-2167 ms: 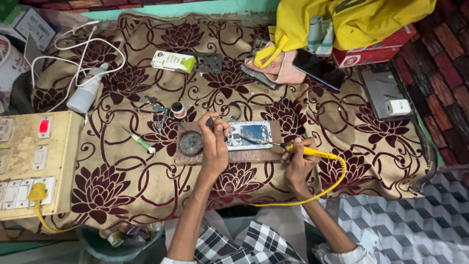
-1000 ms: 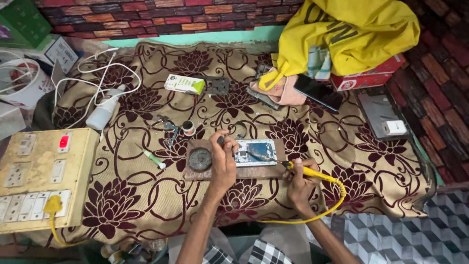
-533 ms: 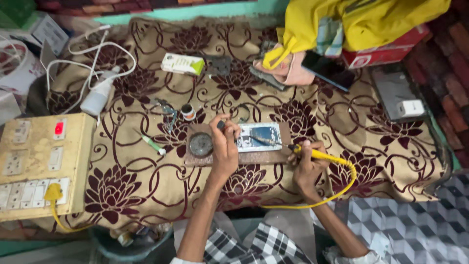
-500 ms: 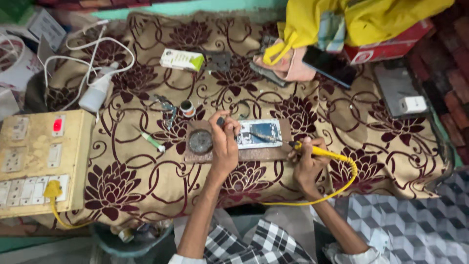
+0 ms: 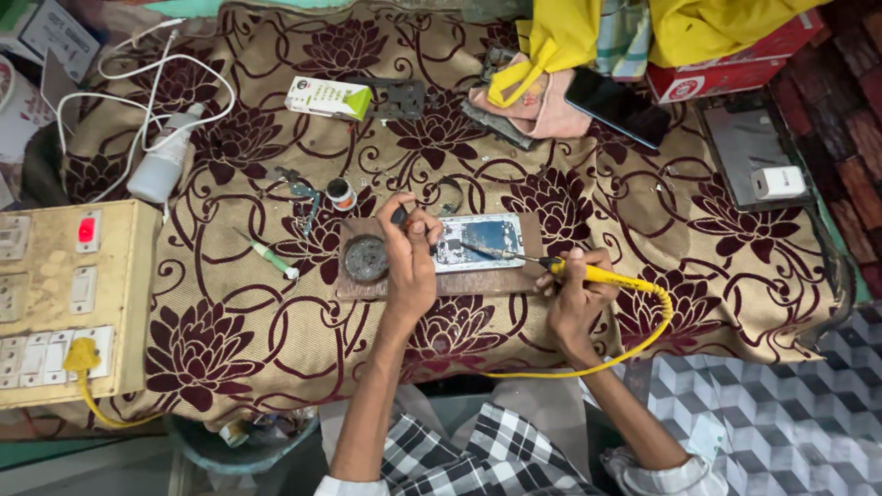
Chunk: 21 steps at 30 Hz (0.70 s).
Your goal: The person uses a soldering iron and tweezers to work on a small electronic component mounted on a wooden board. They repeatedly apply heat and adjust the component while seated at a cluttered workbench.
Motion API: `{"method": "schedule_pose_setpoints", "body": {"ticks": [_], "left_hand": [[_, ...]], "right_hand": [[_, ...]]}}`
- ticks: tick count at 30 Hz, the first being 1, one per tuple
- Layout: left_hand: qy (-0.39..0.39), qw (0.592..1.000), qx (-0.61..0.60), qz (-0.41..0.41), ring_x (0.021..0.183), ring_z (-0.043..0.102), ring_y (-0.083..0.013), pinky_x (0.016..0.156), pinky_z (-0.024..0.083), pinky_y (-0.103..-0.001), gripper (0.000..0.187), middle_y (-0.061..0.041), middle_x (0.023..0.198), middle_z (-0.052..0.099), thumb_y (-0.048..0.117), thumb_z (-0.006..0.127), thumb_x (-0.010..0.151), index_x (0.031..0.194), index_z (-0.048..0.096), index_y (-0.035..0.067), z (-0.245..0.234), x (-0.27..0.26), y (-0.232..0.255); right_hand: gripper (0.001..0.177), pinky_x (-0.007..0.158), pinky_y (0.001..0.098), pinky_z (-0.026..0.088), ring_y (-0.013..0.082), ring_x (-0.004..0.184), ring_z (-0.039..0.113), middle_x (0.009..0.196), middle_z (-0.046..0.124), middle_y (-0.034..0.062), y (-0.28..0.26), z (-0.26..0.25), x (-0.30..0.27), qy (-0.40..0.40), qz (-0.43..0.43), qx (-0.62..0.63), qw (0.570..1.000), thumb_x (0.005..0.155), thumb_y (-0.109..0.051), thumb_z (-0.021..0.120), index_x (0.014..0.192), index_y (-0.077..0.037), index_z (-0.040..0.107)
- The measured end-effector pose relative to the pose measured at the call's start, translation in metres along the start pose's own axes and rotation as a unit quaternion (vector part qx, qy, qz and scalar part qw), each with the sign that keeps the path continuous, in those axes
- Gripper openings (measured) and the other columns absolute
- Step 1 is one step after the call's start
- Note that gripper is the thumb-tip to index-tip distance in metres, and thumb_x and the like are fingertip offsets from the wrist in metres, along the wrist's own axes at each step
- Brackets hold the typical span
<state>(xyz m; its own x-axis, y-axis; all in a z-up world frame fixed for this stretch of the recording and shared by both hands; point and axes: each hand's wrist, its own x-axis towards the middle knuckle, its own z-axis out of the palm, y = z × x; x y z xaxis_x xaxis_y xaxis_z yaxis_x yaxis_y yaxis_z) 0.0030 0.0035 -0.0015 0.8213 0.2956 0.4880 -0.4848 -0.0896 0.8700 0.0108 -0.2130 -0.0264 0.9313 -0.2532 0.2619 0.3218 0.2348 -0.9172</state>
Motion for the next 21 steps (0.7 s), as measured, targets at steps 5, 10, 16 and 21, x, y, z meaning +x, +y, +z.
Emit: {"method": "schedule_pose_setpoints", "body": {"ticks": [5,10,16,21], "left_hand": [[0.006,1.0,-0.008,-0.024,0.077,0.046,-0.014,0.074,0.049,-0.033,0.025,-0.002,0.082,0.043,0.009,0.029,0.115,0.139,0.034,0.013,0.0,-0.005,-0.011],[0.002,1.0,0.018,-0.007,0.078,0.046,-0.014,0.076,0.049,-0.033,0.025,-0.002,0.082,0.043,0.012,0.029,0.115,0.139,0.033,0.013,0.0,-0.005,-0.01],[0.002,0.999,0.036,0.0,0.077,0.046,-0.0132,0.078,0.047,-0.033,0.025,-0.001,0.08,0.041,0.019,0.028,0.117,0.14,0.034,0.011,0.001,-0.002,0.0],[0.001,0.999,0.038,0.005,0.078,0.045,-0.0128,0.079,0.046,-0.032,0.026,0.0,0.081,0.04,0.021,0.029,0.118,0.141,0.034,0.009,0.001,0.001,0.005]], "right_hand": [[0.025,0.038,0.0223,0.049,0.0104,0.05,0.064,0.065,0.062,0.0053,0.005,-0.001,0.001,-0.034,-0.056,-0.027,0.998,0.11,-0.018,0.055,0.089,-0.005,0.053],[0.027,0.039,0.0212,0.043,0.0085,0.047,0.057,0.065,0.059,0.0047,0.007,-0.004,0.0,-0.012,-0.045,-0.035,0.998,0.11,-0.02,0.058,0.088,-0.006,0.05],[0.028,0.045,0.0216,0.044,0.0112,0.052,0.061,0.068,0.06,0.0056,0.001,-0.002,-0.001,-0.012,0.001,-0.035,0.999,0.109,-0.027,0.056,0.094,-0.004,0.051],[0.029,0.047,0.0223,0.046,0.0136,0.056,0.064,0.07,0.062,0.0076,0.0,0.003,0.0,-0.037,-0.011,-0.038,0.999,0.11,-0.027,0.056,0.096,-0.003,0.048]]}}
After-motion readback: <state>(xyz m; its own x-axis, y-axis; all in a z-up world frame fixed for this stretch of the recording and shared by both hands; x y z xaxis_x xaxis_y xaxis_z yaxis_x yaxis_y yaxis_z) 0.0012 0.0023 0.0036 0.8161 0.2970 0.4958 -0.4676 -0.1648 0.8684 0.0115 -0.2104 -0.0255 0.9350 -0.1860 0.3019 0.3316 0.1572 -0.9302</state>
